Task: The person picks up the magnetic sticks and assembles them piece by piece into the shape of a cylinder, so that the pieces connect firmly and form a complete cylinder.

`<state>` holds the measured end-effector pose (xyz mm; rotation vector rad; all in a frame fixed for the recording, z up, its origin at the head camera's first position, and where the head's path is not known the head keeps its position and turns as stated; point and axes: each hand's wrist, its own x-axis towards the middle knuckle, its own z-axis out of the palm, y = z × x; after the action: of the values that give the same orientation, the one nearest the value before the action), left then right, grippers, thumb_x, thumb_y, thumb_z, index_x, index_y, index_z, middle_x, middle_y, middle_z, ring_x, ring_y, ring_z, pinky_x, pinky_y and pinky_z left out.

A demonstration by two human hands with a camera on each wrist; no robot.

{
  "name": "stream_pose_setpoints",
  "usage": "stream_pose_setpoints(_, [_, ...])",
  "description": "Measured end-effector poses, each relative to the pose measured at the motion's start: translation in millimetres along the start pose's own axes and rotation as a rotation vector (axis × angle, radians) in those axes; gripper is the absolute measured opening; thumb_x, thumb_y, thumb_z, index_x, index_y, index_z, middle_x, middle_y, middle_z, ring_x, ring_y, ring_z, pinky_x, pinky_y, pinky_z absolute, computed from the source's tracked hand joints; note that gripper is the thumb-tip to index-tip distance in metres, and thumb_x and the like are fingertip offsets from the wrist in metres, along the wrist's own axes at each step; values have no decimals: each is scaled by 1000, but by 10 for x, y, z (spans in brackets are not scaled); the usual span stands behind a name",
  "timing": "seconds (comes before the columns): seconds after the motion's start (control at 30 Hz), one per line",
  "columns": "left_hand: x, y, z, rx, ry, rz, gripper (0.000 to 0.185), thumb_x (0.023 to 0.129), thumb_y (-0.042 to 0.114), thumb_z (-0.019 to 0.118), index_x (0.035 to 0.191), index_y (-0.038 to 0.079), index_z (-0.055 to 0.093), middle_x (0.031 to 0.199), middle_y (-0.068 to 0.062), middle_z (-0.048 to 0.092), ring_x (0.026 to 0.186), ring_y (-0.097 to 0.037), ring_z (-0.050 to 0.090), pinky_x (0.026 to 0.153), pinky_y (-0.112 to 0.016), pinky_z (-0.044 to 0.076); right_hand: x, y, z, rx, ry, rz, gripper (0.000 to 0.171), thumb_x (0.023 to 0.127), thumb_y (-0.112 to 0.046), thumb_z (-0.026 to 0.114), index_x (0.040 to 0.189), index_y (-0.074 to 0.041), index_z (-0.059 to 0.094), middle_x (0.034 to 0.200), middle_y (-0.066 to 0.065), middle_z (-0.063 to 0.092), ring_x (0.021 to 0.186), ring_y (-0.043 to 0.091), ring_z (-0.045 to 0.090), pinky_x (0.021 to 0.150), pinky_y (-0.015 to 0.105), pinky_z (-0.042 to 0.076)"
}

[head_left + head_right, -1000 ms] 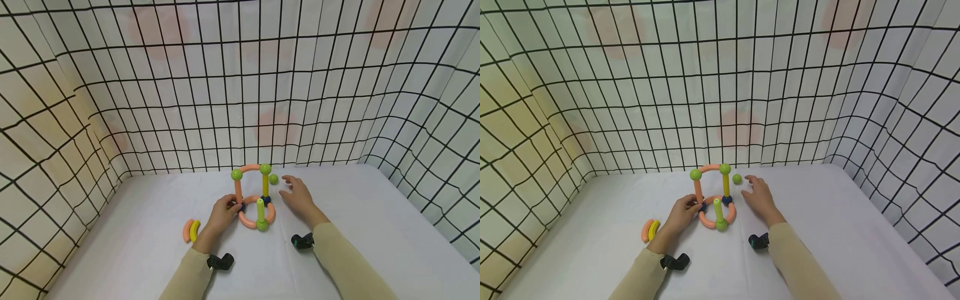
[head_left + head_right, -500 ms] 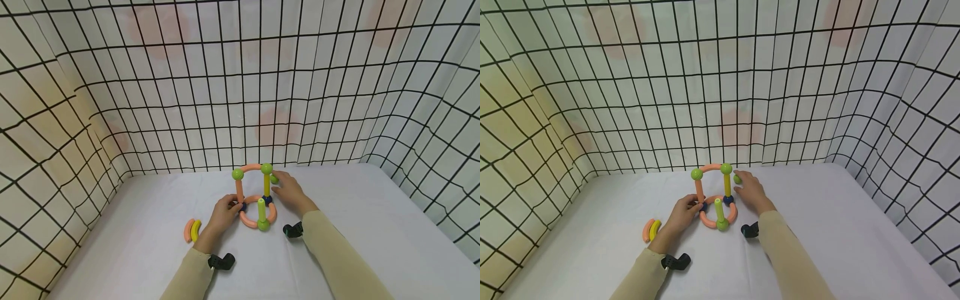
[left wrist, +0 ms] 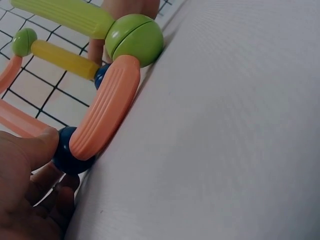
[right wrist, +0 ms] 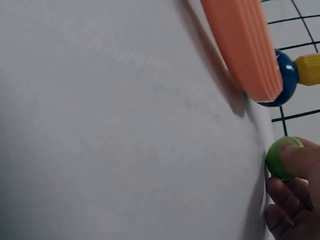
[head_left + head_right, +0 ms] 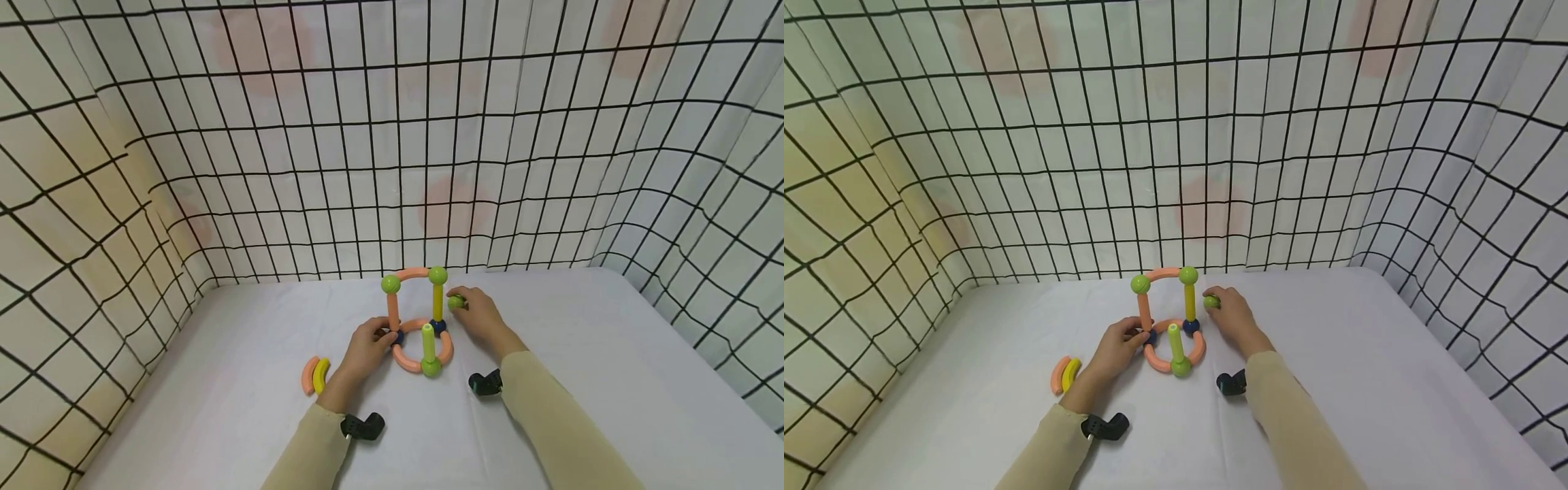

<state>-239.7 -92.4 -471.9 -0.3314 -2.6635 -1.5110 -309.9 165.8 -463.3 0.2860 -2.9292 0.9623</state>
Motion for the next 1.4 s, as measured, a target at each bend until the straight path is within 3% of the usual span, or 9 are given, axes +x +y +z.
stream_pose_setpoints(0.3, [24, -3, 20, 6, -8, -8, 26, 99, 15, 62, 123, 7, 67, 103, -10, 68, 88, -17, 57, 79, -32, 49, -274, -92, -163, 149, 114, 50, 39, 99, -21, 61, 138, -16, 55, 130, 16, 59, 105, 28, 58, 85, 39, 51])
stream_pose_setpoints(0.57, [24, -5, 9, 6, -25, -32, 26, 100, 16, 61, 124, 6, 66, 107, -11, 67, 91, -19, 57, 79, -34, 50, -568, -275, -344, 275, 163, 15, 38, 99, -36, 62, 136, -25, 57, 128, 10, 60, 102, 25, 59, 78, 29, 50])
stream_pose_setpoints(0.7, [24, -12, 7, 9, -26, -40, 26, 100, 17, 60, 124, 7, 66, 106, -10, 67, 90, -18, 57, 78, -33, 49, -699, -397, -394, 334, 172, -38, 39, 98, -39, 63, 134, -25, 58, 124, 7, 62, 97, 21, 58, 77, 29, 48])
stream_pose_setpoints(0.9, [21, -24, 20, 5, -17, -19, 27, 100, 17, 61, 123, 6, 66, 109, -12, 67, 93, -19, 59, 80, -35, 51, -841, -566, -424, 400, 160, -149, 36, 97, -31, 66, 131, -20, 60, 120, 7, 62, 90, 18, 59, 74, 24, 51])
stream_pose_setpoints(1.1, [5, -20, 37, 19, 14, -55, 26, 99, 20, 62, 122, 8, 67, 114, -11, 68, 103, -23, 62, 89, -42, 52, -900, -727, -385, 413, 144, -269, 35, 95, -22, 69, 129, -16, 61, 118, 7, 65, 91, 17, 59, 78, 24, 51])
stream_pose_setpoints(1.4, [-2, -19, 34, 3, 11, -42, 27, 99, 18, 62, 122, 6, 67, 110, -12, 68, 98, -22, 61, 85, -38, 51, -947, -849, -325, 393, 113, -348, 35, 93, -20, 70, 128, -17, 62, 119, 4, 66, 91, 16, 56, 80, 26, 50])
